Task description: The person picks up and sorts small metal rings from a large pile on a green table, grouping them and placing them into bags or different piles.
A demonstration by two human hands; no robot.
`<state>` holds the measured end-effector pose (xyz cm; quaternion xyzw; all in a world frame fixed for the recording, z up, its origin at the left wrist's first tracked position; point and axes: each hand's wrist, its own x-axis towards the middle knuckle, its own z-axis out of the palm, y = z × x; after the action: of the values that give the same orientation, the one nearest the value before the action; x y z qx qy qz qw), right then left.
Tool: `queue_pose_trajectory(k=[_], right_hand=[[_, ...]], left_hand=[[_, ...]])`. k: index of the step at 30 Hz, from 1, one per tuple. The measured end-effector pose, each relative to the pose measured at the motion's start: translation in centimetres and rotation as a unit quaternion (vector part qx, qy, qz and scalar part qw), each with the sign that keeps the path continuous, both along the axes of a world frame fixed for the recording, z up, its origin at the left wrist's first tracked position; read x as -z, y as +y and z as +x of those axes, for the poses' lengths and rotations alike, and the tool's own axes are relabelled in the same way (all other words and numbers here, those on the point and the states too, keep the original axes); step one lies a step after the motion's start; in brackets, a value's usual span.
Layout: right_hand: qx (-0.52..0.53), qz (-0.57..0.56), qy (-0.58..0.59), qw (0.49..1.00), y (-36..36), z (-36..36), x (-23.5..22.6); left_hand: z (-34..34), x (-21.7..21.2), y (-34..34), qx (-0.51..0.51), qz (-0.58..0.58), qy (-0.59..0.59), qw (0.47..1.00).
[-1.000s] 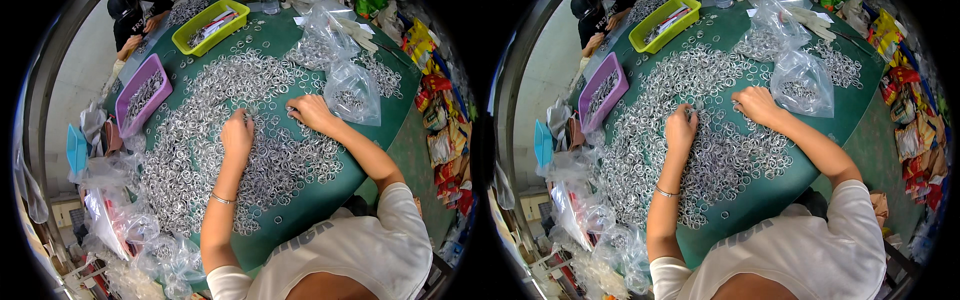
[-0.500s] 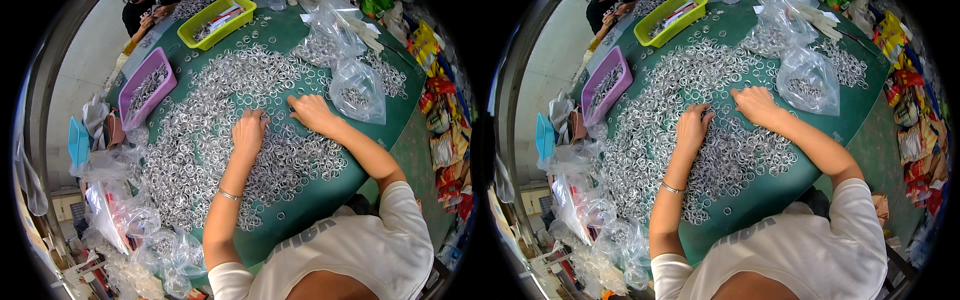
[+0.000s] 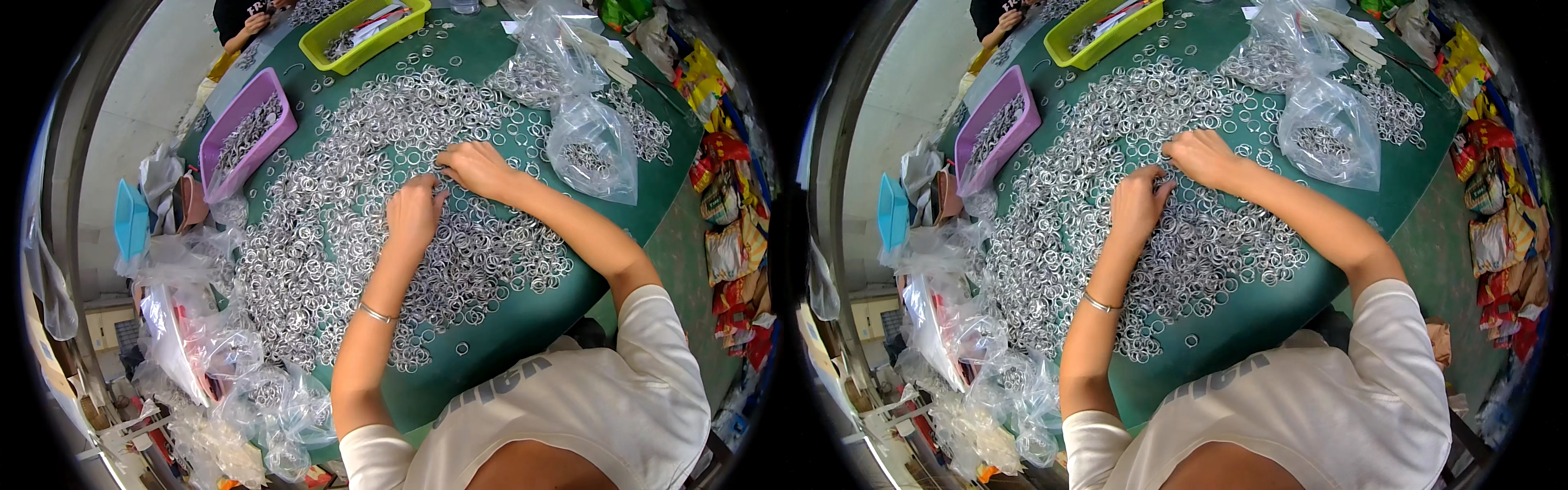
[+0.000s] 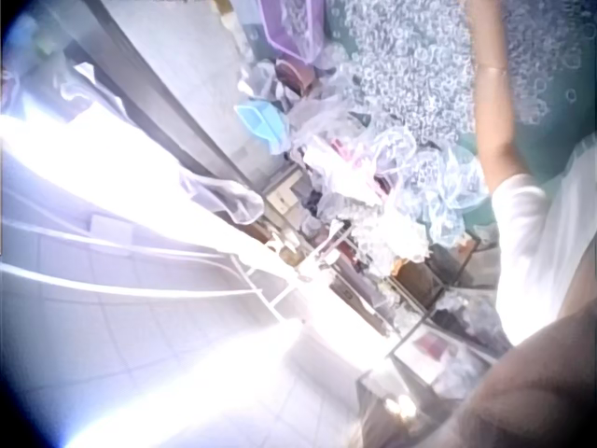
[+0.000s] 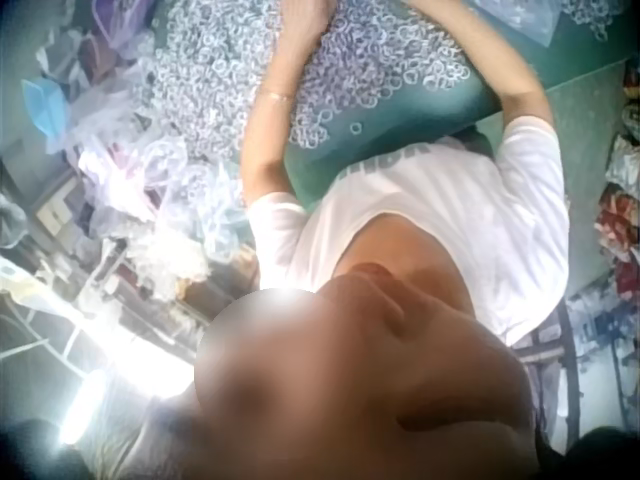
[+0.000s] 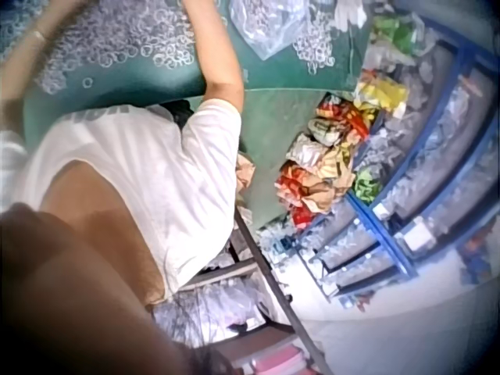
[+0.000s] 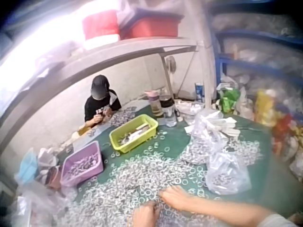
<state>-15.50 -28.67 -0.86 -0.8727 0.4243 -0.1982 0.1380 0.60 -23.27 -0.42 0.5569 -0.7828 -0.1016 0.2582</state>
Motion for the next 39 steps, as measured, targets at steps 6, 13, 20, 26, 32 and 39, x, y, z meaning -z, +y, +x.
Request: queue_pose_trajectory(k=[6,13,20,26,32,39], right_hand=[[0.088,0.032,-0.045,0.995,1.3,-2.3,-1.9],[-0.039,0.099,-0.064,0.992,1.5,-1.2,-1.1],[-0.053,0.123,0.047,0.990,1.5,-1.8,-1.6],[-0.058,0.033,-0.085,0.994,2.0,0.1,-1.5],[-0.123,0.092,-0.102,0.983,0.9,2.2,0.4],[0.013,0.616,-0.539,0.574,1.9,-0.9,-4.3]], left_hand=[[1.3,-1.9,0.2,-0.095,0.318,0.411,0.849],[3.2,-2.1,2.7,-0.057,0.375,0.734,0.563],[3.7,-2.2,4.7,-0.093,0.357,0.655,0.660],[3.1,-3.2,5.6,-0.127,0.342,0.524,0.770],[3.5,-3.2,6.7,-0.051,0.380,0.345,0.857],[5.7,-1.0,5.4,-0.158,-0.009,0.087,0.984]])
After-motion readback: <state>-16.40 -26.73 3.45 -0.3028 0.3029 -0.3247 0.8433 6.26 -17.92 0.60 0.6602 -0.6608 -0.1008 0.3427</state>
